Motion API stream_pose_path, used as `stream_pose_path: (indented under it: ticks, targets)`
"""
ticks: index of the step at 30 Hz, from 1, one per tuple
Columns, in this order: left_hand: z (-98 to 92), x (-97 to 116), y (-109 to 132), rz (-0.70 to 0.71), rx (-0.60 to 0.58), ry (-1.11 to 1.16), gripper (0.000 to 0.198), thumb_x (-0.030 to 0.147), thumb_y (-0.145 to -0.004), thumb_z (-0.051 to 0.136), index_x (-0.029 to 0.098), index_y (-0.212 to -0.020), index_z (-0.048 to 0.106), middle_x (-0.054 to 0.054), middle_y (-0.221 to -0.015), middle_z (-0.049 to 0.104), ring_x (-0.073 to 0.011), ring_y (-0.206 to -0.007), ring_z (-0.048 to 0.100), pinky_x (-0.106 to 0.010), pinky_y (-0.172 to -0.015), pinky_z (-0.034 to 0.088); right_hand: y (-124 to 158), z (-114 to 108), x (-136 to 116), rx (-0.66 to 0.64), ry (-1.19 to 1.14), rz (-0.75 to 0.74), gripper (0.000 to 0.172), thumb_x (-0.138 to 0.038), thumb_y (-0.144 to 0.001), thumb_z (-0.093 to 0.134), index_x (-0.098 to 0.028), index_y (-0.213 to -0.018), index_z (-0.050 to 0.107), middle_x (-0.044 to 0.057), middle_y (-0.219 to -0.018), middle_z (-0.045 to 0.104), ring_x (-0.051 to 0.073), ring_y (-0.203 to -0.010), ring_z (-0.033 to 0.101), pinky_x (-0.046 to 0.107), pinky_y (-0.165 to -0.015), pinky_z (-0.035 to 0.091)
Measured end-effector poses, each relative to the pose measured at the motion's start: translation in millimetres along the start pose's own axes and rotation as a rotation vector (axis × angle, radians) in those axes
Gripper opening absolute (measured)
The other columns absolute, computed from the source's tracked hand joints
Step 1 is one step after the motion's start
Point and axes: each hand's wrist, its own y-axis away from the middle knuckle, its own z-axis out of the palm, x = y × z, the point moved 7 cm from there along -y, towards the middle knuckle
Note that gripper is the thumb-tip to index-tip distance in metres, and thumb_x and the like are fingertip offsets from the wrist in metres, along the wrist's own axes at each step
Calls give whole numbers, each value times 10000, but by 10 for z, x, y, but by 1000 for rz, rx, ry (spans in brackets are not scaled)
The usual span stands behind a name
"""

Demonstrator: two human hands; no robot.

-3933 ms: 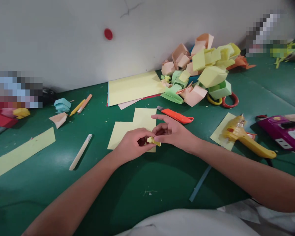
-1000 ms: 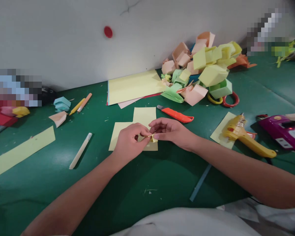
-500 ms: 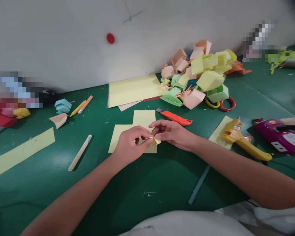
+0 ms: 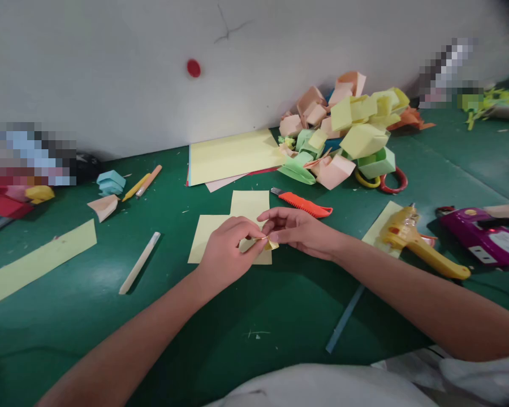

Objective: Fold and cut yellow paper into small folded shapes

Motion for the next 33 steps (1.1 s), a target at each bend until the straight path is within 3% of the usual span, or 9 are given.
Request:
stream_pose_path:
  ticks: [9, 14, 19, 25, 29, 33]
  targets:
    - [-108, 71, 35, 89, 178, -86, 94, 162, -895, 682, 189, -820, 631, 9, -810, 689, -93, -677, 602, -204, -601, 478, -17, 9, 22, 36, 62, -82, 274, -200, -740, 850, -193, -983, 724, 13, -921, 723, 140, -878, 681, 303, -850, 548]
    - [-124, 90, 49, 162, 194, -122, 111, 150, -900, 676, 185, -813, 617, 1, -802, 688, -97, -702, 627, -196, -591, 484, -14, 35, 25, 22, 155, -188, 265, -221, -741, 860, -186, -974, 738, 11, -879, 742, 139, -830, 696, 294, -814, 560]
    - [-144, 149, 66, 291, 223, -214, 143, 103, -886, 679, 186, -801, 600, -10, -802, 692, -119, -772, 659, -214, -657, 524, -14, 29, 64, 10, 91, -150, 263, -232, -743, 870, -183, -971, 748, 14, -836, 761, 133, -780, 716, 293, -800, 585]
    - [-142, 182, 53, 400, 148, -262, 95, 112, -901, 656, 199, -878, 628, -29, -872, 712, -149, -803, 665, -275, -732, 555, -13, 27, 89, 20, -5, -70, 283, -233, -705, 897, -176, -945, 756, 21, -855, 762, 139, -766, 730, 305, -800, 615]
    - [-158, 176, 28, 388, 73, -187, 112, 148, -910, 650, 201, -1007, 664, -56, -959, 711, -164, -850, 671, -300, -763, 557, -6, 21, 69, 47, -49, -50, 277, -256, -704, 900, -178, -925, 754, 17, -873, 756, 136, -791, 729, 305, -823, 617]
    - [-187, 163, -6, 329, 77, -78, 46, 158, -918, 664, 194, -946, 674, -50, -940, 701, -142, -835, 666, -266, -746, 551, -5, 29, 58, 37, -42, -40, 279, -250, -700, 903, -175, -925, 757, 16, -861, 754, 134, -789, 726, 303, -823, 614]
